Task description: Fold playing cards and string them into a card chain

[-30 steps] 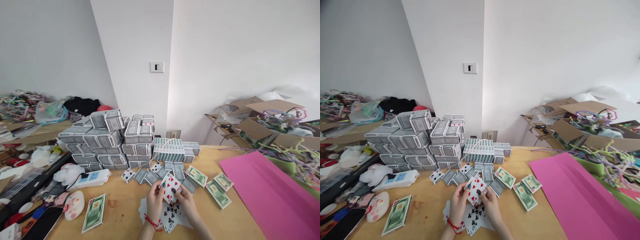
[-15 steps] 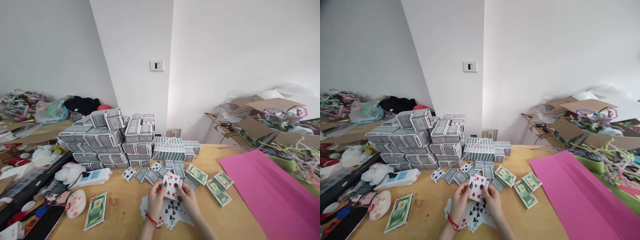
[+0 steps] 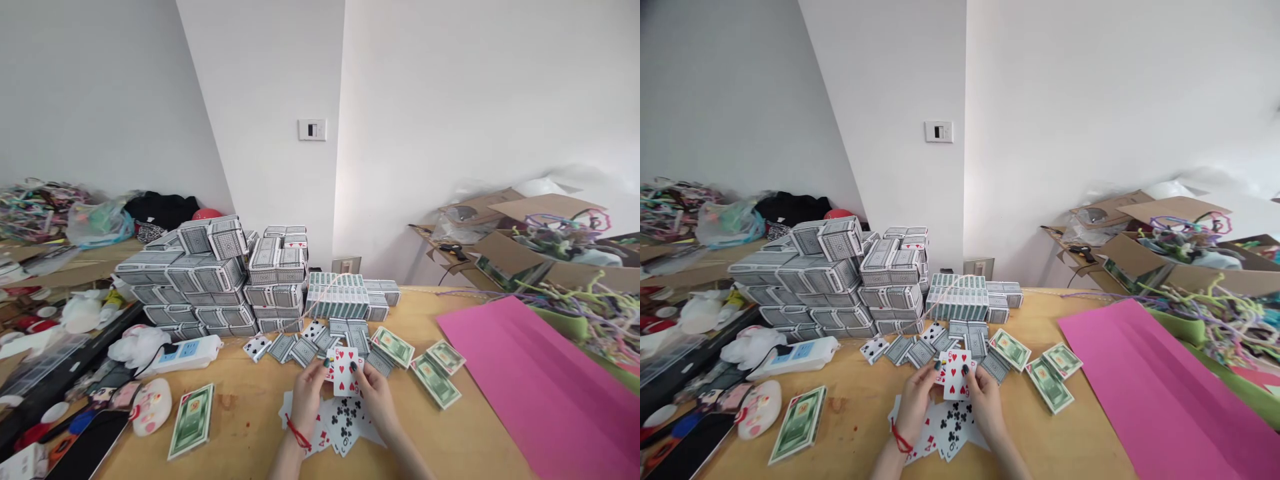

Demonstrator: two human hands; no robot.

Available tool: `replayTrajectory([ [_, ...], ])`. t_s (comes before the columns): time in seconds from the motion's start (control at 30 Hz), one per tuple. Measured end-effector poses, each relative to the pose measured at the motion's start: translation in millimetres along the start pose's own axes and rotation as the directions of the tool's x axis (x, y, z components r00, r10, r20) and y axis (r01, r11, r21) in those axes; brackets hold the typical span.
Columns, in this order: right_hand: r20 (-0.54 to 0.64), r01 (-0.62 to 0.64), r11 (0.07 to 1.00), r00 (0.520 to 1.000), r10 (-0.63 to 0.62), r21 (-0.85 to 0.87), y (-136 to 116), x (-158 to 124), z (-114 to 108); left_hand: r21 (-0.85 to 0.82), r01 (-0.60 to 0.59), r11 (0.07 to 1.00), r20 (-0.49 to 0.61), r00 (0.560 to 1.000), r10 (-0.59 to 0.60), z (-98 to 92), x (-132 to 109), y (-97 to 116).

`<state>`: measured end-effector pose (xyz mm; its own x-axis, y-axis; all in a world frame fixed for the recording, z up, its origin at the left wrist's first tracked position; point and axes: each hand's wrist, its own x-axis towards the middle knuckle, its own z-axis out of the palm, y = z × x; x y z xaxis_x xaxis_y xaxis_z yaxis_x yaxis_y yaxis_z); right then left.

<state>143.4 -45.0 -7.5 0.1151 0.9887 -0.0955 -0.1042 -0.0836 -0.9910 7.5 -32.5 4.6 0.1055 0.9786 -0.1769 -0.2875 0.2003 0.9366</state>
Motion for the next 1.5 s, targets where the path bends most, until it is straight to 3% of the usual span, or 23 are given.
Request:
replayTrajectory([
  [0.13, 0.011, 0.002, 1.000, 1.000, -0.003, 0.008, -2.2, -1.7, 0.1, -0.136, 0.057, 0.989, 0.094, 0.995, -0.045, 0.3, -4.4, 6.6],
  [0.33, -0.038, 0.027, 0.999, 0.999, -0.028, -0.036, -5.1, -2.6, -1.4, -0.167, 0.130, 0.977, 0.195, 0.976, -0.097, -1.8, -3.7, 7.2],
  [0.57, -0.094, 0.061, 0.996, 0.993, -0.068, -0.071, 0.1, -1.3, -1.0, -0.132, 0.106, 0.986, 0.282, 0.957, -0.065, 3.3, -5.4, 8.7],
  [0.9, -0.045, 0.081, 0.997, 0.996, -0.082, -0.014, 3.0, -1.2, -1.2, -0.084, 0.113, 0.990, 0.217, 0.972, -0.092, 4.1, 1.3, -0.6],
  [1.1, -0.088, 0.111, 0.990, 0.989, -0.118, -0.084, 6.3, -1.4, -0.3, -0.113, 0.072, 0.991, 0.165, 0.985, -0.052, 0.9, -0.5, -0.6],
  [1.33, 0.004, 0.084, 0.994, 0.996, -0.084, -0.068, 6.1, -2.5, -0.2, 0.124, -0.013, 0.992, 0.055, 0.998, 0.006, -1.8, 4.5, -6.3],
  [1.5, 0.042, 0.047, 0.999, 0.998, -0.045, -0.025, 1.7, -2.0, -0.1, 0.074, 0.002, 0.997, 0.107, 0.994, -0.010, -2.3, 5.3, -4.3],
])
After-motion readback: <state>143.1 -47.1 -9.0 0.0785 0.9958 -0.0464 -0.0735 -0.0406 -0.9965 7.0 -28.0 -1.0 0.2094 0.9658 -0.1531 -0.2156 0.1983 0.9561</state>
